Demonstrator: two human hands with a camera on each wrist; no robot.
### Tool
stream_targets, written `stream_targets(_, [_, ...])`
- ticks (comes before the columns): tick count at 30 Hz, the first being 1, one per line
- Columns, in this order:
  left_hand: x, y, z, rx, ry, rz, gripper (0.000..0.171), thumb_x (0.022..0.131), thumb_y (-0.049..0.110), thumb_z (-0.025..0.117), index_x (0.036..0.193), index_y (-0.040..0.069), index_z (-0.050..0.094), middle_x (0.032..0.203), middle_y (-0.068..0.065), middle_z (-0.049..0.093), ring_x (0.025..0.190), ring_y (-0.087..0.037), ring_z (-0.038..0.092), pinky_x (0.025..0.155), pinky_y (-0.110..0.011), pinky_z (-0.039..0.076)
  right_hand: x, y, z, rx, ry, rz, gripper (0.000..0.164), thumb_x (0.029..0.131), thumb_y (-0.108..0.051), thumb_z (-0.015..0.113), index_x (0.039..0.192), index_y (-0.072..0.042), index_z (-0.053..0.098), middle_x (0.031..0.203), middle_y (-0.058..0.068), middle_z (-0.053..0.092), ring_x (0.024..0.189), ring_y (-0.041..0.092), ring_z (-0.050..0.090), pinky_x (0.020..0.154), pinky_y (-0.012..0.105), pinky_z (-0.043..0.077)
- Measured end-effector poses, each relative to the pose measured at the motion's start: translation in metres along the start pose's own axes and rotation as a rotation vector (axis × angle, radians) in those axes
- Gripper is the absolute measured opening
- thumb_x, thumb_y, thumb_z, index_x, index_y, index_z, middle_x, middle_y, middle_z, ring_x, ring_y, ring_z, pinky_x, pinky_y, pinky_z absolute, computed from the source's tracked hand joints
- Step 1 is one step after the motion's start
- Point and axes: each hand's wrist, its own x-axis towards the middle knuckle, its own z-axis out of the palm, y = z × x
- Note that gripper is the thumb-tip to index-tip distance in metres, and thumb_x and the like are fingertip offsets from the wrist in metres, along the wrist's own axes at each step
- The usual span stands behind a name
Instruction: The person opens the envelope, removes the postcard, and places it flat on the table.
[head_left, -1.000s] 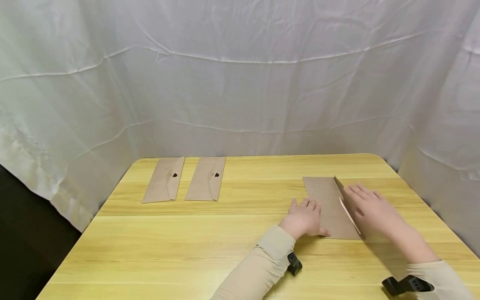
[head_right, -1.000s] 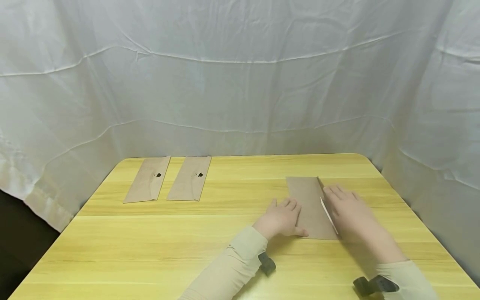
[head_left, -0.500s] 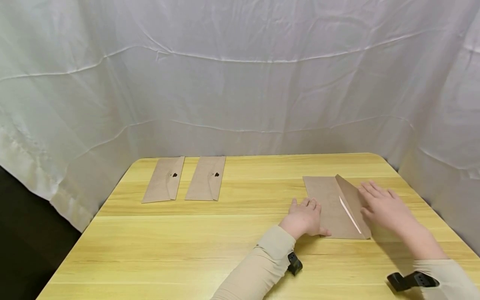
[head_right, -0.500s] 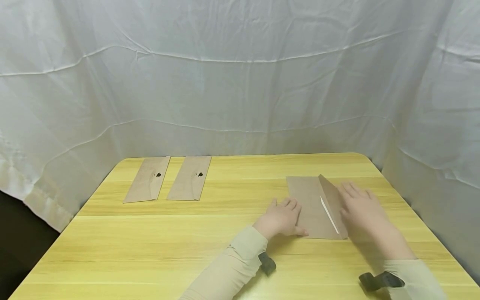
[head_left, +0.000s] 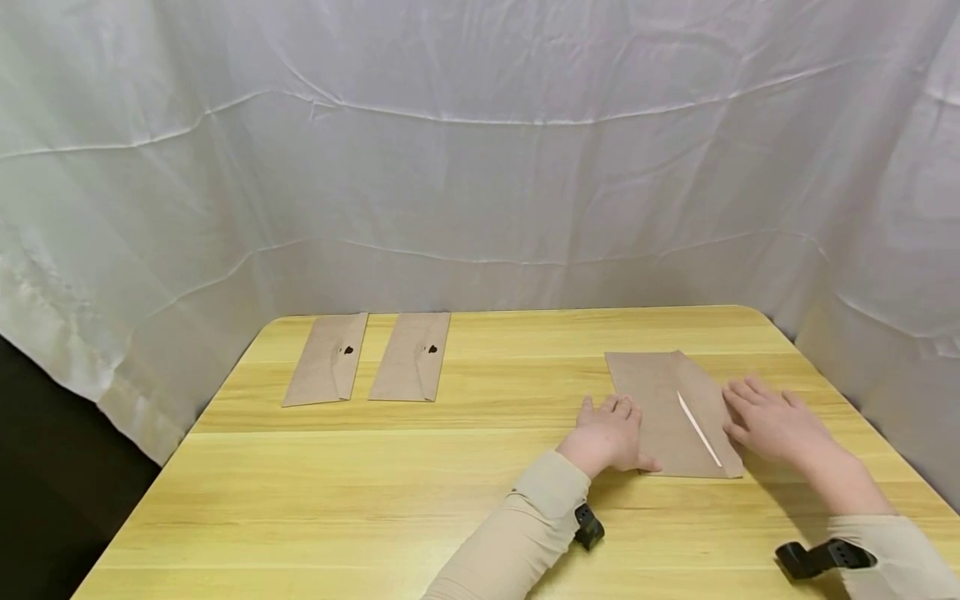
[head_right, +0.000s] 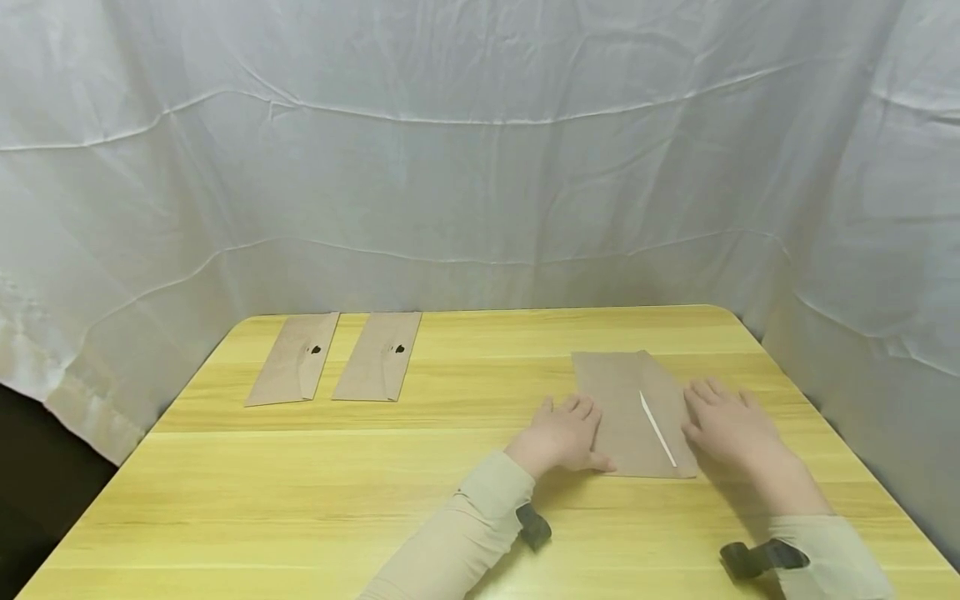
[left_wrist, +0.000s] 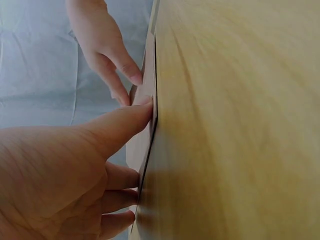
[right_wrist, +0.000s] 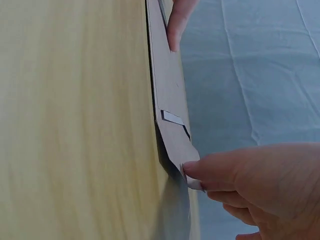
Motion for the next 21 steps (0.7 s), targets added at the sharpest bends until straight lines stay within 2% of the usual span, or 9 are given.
stream_targets(9, [0.002, 0.004, -0.001, 0.000, -0.004, 0.015, 0.085, 0.083, 0.078, 0.046, 0.153, 0.034, 0.026, 0.161, 0.016, 0.023, 0.149, -0.006, 0.021, 0.123, -0.038, 0.022, -0.005, 0.009, 0.009, 0.030, -0.018, -0.065, 0.059, 0.094, -0.037, 0.060, 0.137, 0.004, 0.052, 0.142, 0.029, 0.048, 0.131, 0.051, 0.040, 0.102, 0.072, 0.032])
stream_targets(14, [0.004, 0.005, 0.002, -0.016, 0.001, 0.035, 0.085, 0.082, 0.077, 0.049, 0.153, 0.035, 0.028, 0.160, 0.015, 0.026, 0.149, -0.007, 0.023, 0.123, -0.041, 0.023, -0.009, 0.014, 0.013, 0.082, -0.030, -0.096, 0.059, 0.094, -0.036, 0.061, 0.137, 0.004, 0.052, 0.141, 0.029, 0.049, 0.130, 0.052, 0.042, 0.099, 0.070, 0.035])
stream_targets(18, [0.006, 0.003, 0.004, -0.025, 0.049, 0.055, 0.079, 0.080, 0.075, 0.055, 0.146, 0.032, 0.042, 0.155, 0.015, 0.036, 0.147, -0.010, 0.029, 0.121, -0.046, 0.024, -0.009, 0.014, 0.014, 0.150, -0.044, -0.113, 0.059, 0.095, -0.034, 0.061, 0.137, 0.007, 0.050, 0.141, 0.033, 0.047, 0.129, 0.053, 0.042, 0.099, 0.068, 0.037])
stream_targets(21, [0.006, -0.001, 0.003, -0.007, 0.095, 0.078, 0.059, 0.078, 0.073, 0.060, 0.122, 0.034, 0.062, 0.144, 0.017, 0.048, 0.143, -0.011, 0.035, 0.120, -0.049, 0.027, -0.006, 0.010, 0.013, 0.190, -0.053, -0.119, 0.060, 0.096, -0.033, 0.060, 0.139, 0.007, 0.048, 0.142, 0.035, 0.044, 0.129, 0.054, 0.041, 0.100, 0.067, 0.038])
